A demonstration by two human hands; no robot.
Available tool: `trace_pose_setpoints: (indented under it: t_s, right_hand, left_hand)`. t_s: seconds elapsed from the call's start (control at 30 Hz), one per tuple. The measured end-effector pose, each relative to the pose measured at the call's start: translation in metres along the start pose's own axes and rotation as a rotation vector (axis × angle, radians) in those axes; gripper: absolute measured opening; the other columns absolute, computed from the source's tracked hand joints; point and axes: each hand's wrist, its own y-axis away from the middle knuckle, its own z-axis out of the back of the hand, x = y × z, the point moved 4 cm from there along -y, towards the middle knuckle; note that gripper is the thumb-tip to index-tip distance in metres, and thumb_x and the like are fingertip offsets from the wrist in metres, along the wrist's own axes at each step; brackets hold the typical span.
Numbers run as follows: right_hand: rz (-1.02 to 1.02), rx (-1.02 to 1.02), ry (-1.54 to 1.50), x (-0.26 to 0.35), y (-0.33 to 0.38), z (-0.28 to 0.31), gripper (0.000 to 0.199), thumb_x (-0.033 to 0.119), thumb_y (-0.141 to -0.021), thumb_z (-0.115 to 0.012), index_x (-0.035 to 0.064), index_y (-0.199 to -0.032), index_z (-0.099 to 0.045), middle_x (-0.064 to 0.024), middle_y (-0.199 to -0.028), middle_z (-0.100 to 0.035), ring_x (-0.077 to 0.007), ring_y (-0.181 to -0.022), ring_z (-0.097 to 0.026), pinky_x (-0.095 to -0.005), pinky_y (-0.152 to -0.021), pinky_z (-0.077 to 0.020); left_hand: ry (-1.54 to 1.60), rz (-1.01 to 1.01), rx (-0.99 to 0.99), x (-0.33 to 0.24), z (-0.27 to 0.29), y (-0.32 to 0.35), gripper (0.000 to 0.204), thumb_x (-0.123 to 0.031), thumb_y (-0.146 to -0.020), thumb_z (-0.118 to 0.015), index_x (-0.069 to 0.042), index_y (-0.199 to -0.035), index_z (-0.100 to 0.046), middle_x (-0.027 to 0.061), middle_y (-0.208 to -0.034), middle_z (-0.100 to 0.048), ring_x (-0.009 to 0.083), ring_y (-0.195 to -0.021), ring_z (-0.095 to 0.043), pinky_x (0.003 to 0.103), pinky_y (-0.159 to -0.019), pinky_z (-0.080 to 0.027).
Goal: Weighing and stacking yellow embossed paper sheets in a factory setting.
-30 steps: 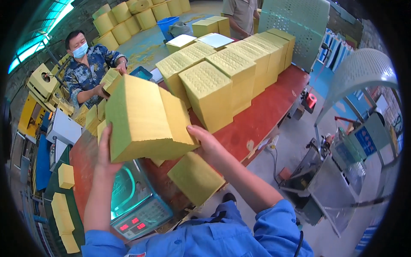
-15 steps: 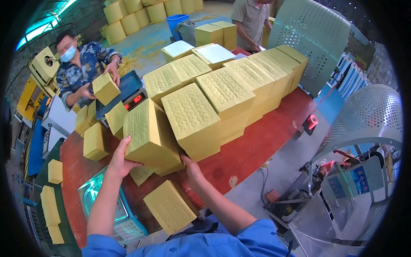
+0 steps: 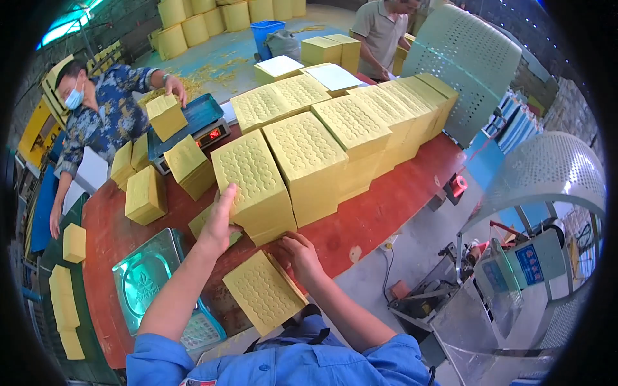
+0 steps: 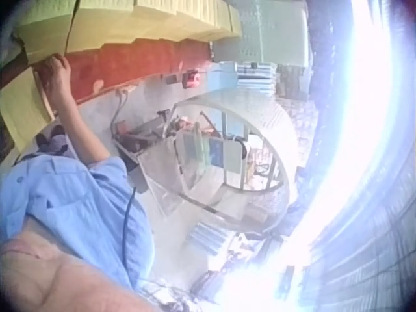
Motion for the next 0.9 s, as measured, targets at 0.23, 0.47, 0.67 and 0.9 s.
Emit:
trace_pose_setpoints:
  t_s: [0.23,0.47,0.67,0.9]
  right_hand:
    - [0.132,0.012,0.13,-0.031,-0.002,0.04,0.048,0.005,-0.097,-0.055,-0.0005,-0.144,-0.047,-0.0129,-0.135,-0.058,-0.0236,-0.122,-0.057,-0.0379,-0.1,-0.0499]
    - [0.115,0.047,0.172,-0.009,0.007,0.045,0.05,0.005,-0.097,-0.057,-0.0019,-0.144,-0.046,-0.0134,-0.137,-0.057,-0.0229,-0.124,-0.055,-0.0344,-0.1,-0.0494]
    - [-0.016,0.185,0.171,-0.009,-0.006,0.052,0.046,0.004,-0.097,-0.056,-0.0035,-0.142,-0.048,-0.0147,-0.134,-0.059,-0.024,-0.12,-0.059,-0.0351,-0.099,-0.0511]
    - [-0.04,0.286,0.282,0.021,-0.011,0.068,0.038,0.001,-0.095,-0.053,-0.0036,-0.132,-0.054,-0.0179,-0.126,-0.062,-0.0337,-0.11,-0.065,-0.0459,-0.097,-0.0559]
  left_hand:
    - [0.051,-0.018,0.091,0.012,-0.005,0.059,0.091,-0.05,-0.097,-0.06,-0.015,-0.162,-0.007,0.0105,-0.162,-0.028,0.03,-0.145,-0.033,0.05,-0.111,-0.038]
    - [-0.376,-0.227,0.014,0.064,-0.02,0.033,0.067,-0.017,-0.087,-0.077,0.001,-0.138,-0.038,0.0218,-0.131,-0.056,0.0319,-0.12,-0.058,0.041,-0.1,-0.047]
    - [-0.469,-0.318,-0.298,0.07,-0.022,0.03,0.049,-0.019,-0.091,-0.073,0.003,-0.128,-0.051,0.0239,-0.117,-0.065,0.0346,-0.108,-0.065,0.042,-0.093,-0.051]
    - [-0.657,-0.062,-0.343,0.063,-0.045,0.017,0.04,-0.036,-0.089,-0.07,0.001,-0.104,-0.07,0.0203,-0.087,-0.072,0.0301,-0.078,-0.07,0.045,-0.069,-0.053]
